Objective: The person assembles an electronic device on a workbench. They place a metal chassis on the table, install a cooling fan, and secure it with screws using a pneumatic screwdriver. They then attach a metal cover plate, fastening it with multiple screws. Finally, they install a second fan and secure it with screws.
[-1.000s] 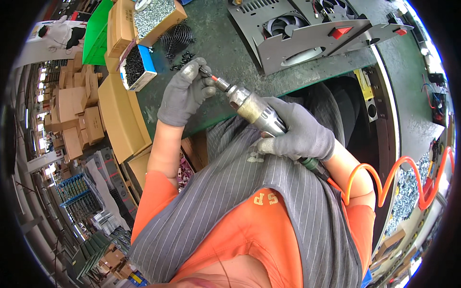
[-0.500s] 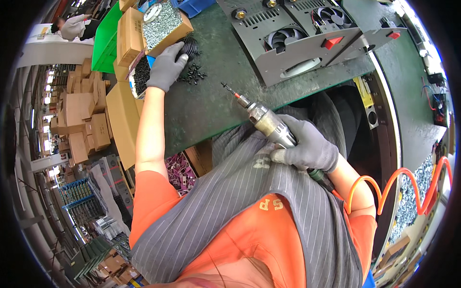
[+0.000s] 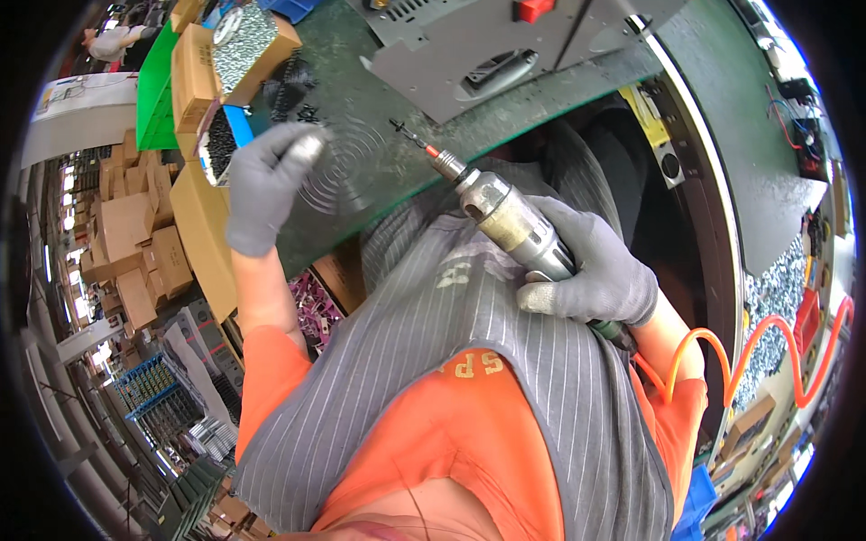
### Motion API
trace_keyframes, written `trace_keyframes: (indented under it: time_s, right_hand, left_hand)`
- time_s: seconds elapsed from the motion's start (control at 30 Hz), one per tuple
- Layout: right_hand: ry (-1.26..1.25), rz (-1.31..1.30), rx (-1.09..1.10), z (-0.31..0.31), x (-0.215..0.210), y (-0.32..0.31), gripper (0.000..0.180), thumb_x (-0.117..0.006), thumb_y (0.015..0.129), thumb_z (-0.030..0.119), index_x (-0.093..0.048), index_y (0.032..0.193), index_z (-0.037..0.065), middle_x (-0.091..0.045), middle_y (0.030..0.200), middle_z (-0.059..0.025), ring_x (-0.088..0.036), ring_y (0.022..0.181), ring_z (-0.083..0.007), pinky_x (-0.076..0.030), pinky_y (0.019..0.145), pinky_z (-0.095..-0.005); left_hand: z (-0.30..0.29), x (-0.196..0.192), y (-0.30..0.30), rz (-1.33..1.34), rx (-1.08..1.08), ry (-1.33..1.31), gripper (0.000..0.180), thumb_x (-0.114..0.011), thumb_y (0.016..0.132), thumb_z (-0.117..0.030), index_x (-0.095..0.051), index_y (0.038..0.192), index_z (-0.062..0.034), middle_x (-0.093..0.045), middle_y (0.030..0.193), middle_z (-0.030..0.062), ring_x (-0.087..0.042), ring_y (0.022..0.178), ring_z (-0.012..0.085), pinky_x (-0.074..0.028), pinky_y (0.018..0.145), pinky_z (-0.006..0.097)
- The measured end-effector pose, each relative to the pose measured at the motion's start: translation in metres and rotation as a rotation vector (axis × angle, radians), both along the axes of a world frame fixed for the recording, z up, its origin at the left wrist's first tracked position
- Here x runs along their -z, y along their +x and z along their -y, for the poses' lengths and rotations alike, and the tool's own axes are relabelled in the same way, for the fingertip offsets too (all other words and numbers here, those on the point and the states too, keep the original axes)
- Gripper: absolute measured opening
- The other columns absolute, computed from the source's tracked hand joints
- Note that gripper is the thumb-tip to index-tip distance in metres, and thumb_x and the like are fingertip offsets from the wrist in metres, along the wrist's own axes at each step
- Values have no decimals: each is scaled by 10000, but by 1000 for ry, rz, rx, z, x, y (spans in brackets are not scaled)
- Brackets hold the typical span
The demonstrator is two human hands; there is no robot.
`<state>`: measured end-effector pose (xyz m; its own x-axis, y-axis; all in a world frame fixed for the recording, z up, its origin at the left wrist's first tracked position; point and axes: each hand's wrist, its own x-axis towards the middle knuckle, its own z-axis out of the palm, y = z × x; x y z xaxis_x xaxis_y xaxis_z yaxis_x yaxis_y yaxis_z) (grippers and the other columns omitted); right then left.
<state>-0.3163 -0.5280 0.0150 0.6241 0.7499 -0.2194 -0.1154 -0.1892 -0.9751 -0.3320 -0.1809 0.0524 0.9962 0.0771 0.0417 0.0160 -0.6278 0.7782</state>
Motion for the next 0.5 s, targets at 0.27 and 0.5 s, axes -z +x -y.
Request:
trace_keyframes:
  time_s: [0.27, 0.5]
  right_hand:
    - [26, -347, 148, 33, -13, -21, 778, -804, 647, 169, -455, 1306, -50, -627, 996, -76, -625, 815, -111, -510, 760, -262]
    - [-19, -166, 157, 54, -3, -20, 771, -813, 635, 298, -512, 1261, -37, -588, 1047, -88, -575, 915, -159, -467, 842, -300]
  left_hand:
    - [79, -7, 1, 194, 169, 404, 178, -712, 832, -203, -716, 908, -42, -700, 819, 124, -676, 715, 251, -521, 650, 310]
    - [109, -15, 16, 257, 296, 558, 189, -725, 806, -244, -717, 908, -85, -659, 730, 111, -647, 670, 286, -508, 603, 350]
